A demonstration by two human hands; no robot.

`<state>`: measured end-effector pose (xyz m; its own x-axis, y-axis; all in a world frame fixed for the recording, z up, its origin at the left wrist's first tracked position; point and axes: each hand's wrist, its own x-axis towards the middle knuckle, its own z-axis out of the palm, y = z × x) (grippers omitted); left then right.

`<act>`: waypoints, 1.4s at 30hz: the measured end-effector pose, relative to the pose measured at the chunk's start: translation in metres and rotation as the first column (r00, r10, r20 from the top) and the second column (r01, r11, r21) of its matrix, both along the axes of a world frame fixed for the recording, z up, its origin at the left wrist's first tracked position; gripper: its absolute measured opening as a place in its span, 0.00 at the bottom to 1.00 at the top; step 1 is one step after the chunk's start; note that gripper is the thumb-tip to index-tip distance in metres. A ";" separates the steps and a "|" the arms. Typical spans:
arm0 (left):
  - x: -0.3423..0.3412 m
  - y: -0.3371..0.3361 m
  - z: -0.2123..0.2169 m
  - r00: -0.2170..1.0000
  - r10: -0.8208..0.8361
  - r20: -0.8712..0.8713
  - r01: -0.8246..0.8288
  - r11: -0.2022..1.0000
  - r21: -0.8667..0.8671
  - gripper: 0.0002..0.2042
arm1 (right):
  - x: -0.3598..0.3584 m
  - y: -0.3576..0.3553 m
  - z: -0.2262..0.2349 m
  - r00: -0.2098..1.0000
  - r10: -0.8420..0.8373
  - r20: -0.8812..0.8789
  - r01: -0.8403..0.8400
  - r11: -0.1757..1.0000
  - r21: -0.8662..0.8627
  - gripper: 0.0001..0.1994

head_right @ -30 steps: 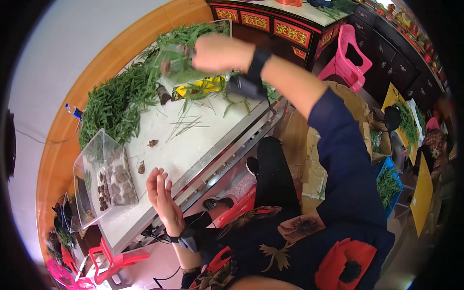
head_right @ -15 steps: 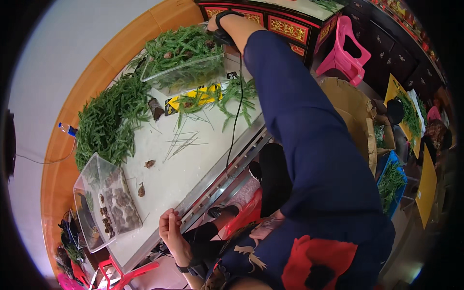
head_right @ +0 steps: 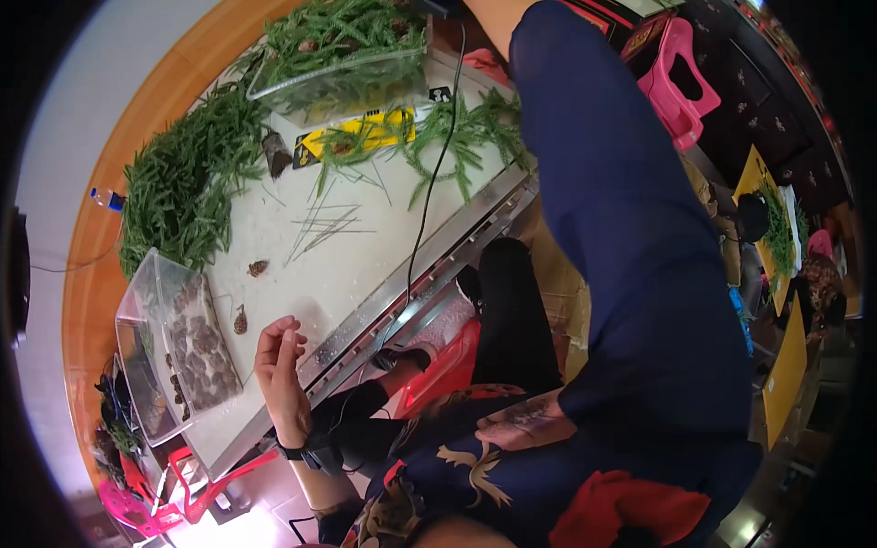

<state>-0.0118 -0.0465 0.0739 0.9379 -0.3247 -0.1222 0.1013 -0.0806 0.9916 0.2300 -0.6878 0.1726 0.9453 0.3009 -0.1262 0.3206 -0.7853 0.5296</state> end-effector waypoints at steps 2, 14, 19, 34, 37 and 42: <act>-0.005 -0.002 0.001 0.999 -0.039 0.018 0.039 0.999 -0.008 0.10 | -0.003 -0.048 -0.003 0.993 -0.116 -0.006 0.116 0.992 0.044 0.13; 0.014 0.030 0.009 0.994 0.028 0.106 -0.049 0.978 0.203 0.12 | -0.219 0.220 0.033 0.945 -0.295 -0.143 0.087 -0.196 0.977 0.08; 0.102 0.014 -0.025 0.927 -0.135 0.351 0.013 0.944 0.329 0.14 | -0.266 0.311 -0.089 0.984 -0.160 -0.082 0.159 0.563 0.811 0.15; 0.157 -0.015 -0.031 0.825 -0.197 0.530 -0.351 0.557 0.753 0.17 | -0.248 0.355 -0.144 0.902 -0.349 0.255 0.083 0.719 0.690 0.16; 0.107 -0.005 -0.021 0.862 0.034 0.505 -0.228 0.918 0.326 0.13 | -0.235 0.353 -0.132 0.909 -0.315 0.272 0.026 0.695 0.719 0.14; 0.018 0.008 -0.033 0.871 0.377 0.314 -0.359 0.926 -0.116 0.10 | -0.188 0.380 -0.125 0.938 -0.321 -0.127 0.287 0.522 0.803 0.06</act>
